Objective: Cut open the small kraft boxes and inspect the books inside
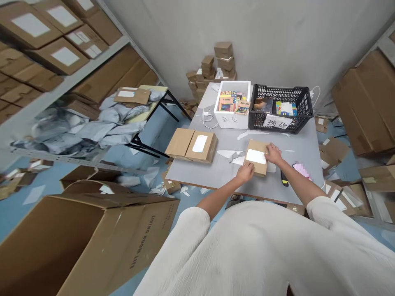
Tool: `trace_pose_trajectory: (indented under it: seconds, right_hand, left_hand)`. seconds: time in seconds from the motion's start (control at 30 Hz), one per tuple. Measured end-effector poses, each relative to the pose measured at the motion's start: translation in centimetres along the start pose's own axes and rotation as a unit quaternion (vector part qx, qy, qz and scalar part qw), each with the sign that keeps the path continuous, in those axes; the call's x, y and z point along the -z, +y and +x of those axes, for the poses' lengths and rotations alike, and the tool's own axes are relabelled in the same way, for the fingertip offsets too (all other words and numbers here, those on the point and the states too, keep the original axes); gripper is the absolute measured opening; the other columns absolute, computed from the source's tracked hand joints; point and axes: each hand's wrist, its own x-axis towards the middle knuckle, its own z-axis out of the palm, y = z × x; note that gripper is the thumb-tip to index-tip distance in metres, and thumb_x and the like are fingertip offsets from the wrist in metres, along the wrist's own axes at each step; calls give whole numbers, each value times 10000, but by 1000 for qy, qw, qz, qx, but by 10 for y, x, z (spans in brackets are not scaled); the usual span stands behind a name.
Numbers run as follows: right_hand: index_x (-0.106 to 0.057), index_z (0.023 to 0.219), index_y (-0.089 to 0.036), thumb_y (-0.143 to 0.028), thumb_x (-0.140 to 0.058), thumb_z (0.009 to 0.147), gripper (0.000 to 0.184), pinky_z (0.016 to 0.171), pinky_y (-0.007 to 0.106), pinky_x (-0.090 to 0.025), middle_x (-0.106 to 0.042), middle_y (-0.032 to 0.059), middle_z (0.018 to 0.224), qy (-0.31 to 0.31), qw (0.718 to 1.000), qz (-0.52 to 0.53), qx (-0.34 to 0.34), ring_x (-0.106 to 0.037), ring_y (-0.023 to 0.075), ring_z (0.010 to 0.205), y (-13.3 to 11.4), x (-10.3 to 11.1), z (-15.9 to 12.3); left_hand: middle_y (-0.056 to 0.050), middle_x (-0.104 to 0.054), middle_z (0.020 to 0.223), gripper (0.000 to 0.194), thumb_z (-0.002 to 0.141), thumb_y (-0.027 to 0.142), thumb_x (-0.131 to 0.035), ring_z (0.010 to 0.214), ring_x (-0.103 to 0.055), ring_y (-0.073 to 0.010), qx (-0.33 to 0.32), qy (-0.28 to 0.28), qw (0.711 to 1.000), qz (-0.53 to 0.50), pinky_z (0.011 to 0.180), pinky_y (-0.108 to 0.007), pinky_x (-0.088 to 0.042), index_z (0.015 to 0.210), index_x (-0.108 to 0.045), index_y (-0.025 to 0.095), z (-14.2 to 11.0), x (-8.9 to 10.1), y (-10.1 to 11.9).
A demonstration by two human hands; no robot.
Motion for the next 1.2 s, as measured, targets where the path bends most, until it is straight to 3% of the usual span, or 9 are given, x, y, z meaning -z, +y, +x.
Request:
trace_pose_trajectory:
  seconds: [0.17, 0.33, 0.5, 0.63, 0.77, 0.87, 0.97, 1.03, 1.2]
  right_hand:
    - [-525, 1608, -217, -366, -609, 971, 659, 1234, 666, -360, -374, 182, 1806, -48, 997, -37, 39, -303, 444, 1631, 0, 7, 26]
    - [-566, 1554, -211, -419, -630, 969, 625, 1209, 621, -403, -544, 202, 1651, -17, 999, -22, 41, -445, 429, 1527, 7, 4, 23]
    - [-585, 1489, -134, -408, -550, 1032, 534, 1079, 487, -506, -649, 253, 1481, 18, 999, 18, -40, -638, 393, 1290, 23, -4, -5]
    - [-508, 1585, -138, -441, -472, 1098, 575, 975, 431, -546, -775, 213, 1291, -34, 994, 65, -81, -721, 371, 1168, 28, -22, -41]
    - [-406, 1701, -152, -521, -523, 1093, 721, 1021, 449, -555, -826, 166, 1161, -72, 986, 110, -101, -744, 384, 1181, 30, -40, -67]
    - [-363, 1747, -169, -521, -643, 1026, 850, 1102, 488, -552, -788, 188, 1327, -60, 979, 164, -109, -729, 382, 1253, 34, -46, -70]
    - [-276, 1796, -207, -455, -761, 912, 1039, 1204, 532, -517, -580, 213, 1648, -26, 963, 244, -115, -651, 375, 1413, 39, -48, -65]
    - [-219, 1817, -246, -426, -809, 843, 1153, 1254, 549, -485, -463, 198, 1747, -14, 946, 301, -122, -580, 369, 1508, 40, -48, -62]
    - [-151, 1832, -309, -459, -842, 811, 1242, 1275, 541, -477, -578, 146, 1676, -10, 896, 417, -151, -610, 331, 1480, 30, -46, -67]
  left_hand:
    - [-130, -665, 1380, 260, 1068, 215, -543, 1125, -717, -300, 32, -4, 999, -10, 928, -405, -582, 1298, -662, 232, -1, -2, 3]
    - [-167, -622, 1426, 283, 1069, 209, -508, 1108, -715, -311, 53, 12, 998, -23, 930, -435, -592, 1312, -652, 204, -2, -10, -3]
    - [-196, -558, 1486, 290, 1024, 193, -553, 1168, -686, -343, 58, 31, 997, -35, 1018, -482, -577, 1295, -655, 181, 14, -2, -32]
    - [-199, -561, 1461, 300, 1002, 173, -552, 1242, -646, -368, 45, 54, 996, -52, 1125, -536, -535, 1282, -662, 175, 32, 7, -57]
    - [-165, -549, 1492, 369, 950, 171, -626, 1254, -634, -362, 30, 59, 995, -78, 1154, -544, -524, 1314, -659, 217, 40, 6, -69]
    - [-159, -502, 1579, 502, 912, 178, -678, 1337, -609, -380, 51, 68, 992, -98, 1173, -542, -517, 1407, -621, 243, 44, 3, -70]
    - [-164, -431, 1675, 743, 841, 191, -757, 1457, -559, -398, 105, 81, 982, -136, 1202, -526, -502, 1545, -530, 265, 54, 4, -69]
    - [-169, -453, 1681, 880, 802, 197, -794, 1519, -524, -397, 127, 86, 972, -177, 1231, -504, -481, 1617, -469, 269, 62, 6, -68]
    - [-143, -640, 1566, 967, 837, 260, -802, 1432, -626, -353, 154, 93, 930, -321, 1178, -453, -514, 1707, -381, 280, 74, 7, -67]
